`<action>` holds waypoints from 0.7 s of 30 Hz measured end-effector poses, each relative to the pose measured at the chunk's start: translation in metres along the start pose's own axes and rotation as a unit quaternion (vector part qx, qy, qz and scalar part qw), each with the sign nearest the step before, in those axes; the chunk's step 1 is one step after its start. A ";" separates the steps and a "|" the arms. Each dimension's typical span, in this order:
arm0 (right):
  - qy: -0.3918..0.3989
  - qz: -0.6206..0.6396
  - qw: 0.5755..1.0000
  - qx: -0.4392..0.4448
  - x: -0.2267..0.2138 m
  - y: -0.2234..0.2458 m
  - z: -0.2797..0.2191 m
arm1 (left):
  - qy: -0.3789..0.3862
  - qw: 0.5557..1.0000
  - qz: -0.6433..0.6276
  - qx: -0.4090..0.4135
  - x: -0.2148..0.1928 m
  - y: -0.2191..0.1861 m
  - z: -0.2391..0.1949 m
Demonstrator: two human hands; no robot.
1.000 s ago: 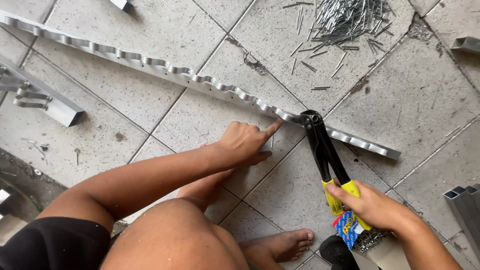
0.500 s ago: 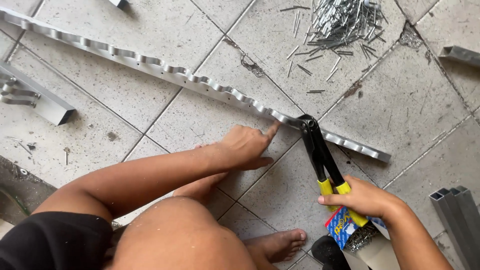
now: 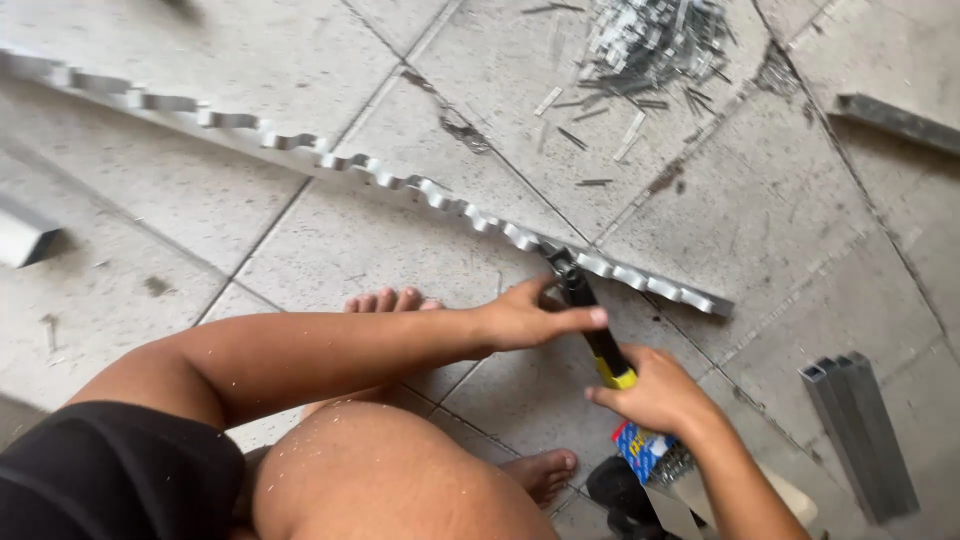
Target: Using a manual rivet gun to fasten metal strips together while sitting on the floor.
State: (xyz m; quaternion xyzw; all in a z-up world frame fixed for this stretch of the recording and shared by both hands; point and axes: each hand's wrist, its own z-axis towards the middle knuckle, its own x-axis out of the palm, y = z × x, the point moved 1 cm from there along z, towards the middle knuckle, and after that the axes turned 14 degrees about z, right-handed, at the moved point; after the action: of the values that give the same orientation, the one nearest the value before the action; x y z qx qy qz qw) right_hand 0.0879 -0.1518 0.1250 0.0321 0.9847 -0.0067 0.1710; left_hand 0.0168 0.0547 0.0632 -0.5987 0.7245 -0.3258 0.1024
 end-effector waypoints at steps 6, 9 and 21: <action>-0.063 0.009 0.997 -0.039 0.022 -0.007 0.022 | 0.060 0.935 -0.326 0.124 0.033 -0.005 0.022; -0.096 0.032 0.992 -0.072 0.030 -0.015 0.036 | 0.020 0.895 -0.420 0.148 0.055 0.018 0.054; 0.028 -0.011 0.995 -0.092 0.006 0.009 -0.024 | -0.005 0.870 -0.416 0.266 0.076 0.047 0.084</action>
State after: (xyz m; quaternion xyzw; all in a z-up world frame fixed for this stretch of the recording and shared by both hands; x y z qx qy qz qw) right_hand 0.0753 -0.1419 0.1456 0.0058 0.9859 0.0833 0.1452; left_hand 0.0049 -0.0419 -0.0106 -0.7964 0.2936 -0.5156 0.1167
